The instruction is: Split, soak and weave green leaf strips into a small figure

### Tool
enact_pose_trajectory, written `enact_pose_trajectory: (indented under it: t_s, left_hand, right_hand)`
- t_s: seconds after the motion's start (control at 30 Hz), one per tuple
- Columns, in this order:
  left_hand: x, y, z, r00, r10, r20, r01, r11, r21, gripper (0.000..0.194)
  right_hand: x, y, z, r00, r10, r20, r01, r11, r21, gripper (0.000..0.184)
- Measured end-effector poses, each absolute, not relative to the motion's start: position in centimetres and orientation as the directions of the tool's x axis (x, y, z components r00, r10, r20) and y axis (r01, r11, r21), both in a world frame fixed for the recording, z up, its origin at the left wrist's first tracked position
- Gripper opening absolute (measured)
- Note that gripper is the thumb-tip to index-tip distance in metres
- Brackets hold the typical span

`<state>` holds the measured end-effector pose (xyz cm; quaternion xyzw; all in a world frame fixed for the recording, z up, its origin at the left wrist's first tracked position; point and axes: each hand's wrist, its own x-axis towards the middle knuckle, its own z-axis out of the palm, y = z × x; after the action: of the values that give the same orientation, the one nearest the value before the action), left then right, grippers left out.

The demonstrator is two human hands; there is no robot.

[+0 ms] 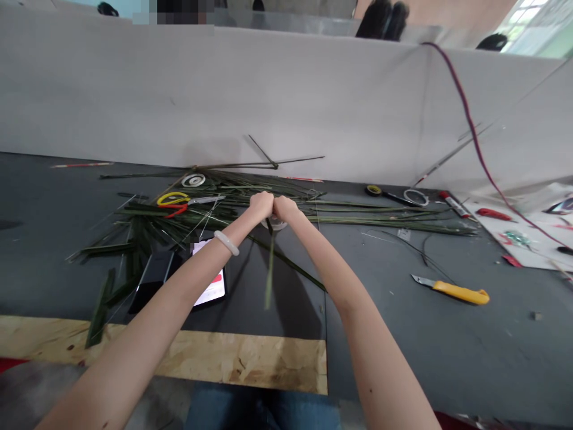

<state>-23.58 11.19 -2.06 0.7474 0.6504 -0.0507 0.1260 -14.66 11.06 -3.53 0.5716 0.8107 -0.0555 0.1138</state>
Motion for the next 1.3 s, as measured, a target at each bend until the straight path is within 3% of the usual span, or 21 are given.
enact_pose_trajectory:
  t_s: [0.23, 0.53, 0.8, 1.3]
  left_hand:
    - [-23.3, 10.7, -1.5, 0.111, 0.957, -0.268, 0.993, -0.099, 0.056, 0.030]
    - [-23.4, 11.6, -0.8, 0.104, 0.962, -0.254, 0.994, -0.093, 0.057, 0.031]
    - [-23.3, 11.3, -1.4, 0.127, 0.970, -0.205, 0.992, -0.120, 0.049, 0.030]
    - [-22.4, 11.5, -2.8, 0.139, 0.966, -0.220, 0.990, -0.129, 0.057, 0.029]
  right_hand:
    - [-14.7, 10.4, -3.1, -0.287, 0.943, -0.170, 0.941, 0.311, 0.134, 0.029]
    - [-15.4, 9.6, -0.8, -0.289, 0.957, -0.030, 0.932, 0.288, 0.222, 0.023]
    - [-14.9, 10.1, -1.1, -0.289, 0.956, 0.043, 0.909, 0.259, 0.327, 0.035]
    - [-12.5, 11.3, -0.8, -0.075, 0.994, 0.076, 0.935, 0.043, 0.352, 0.033]
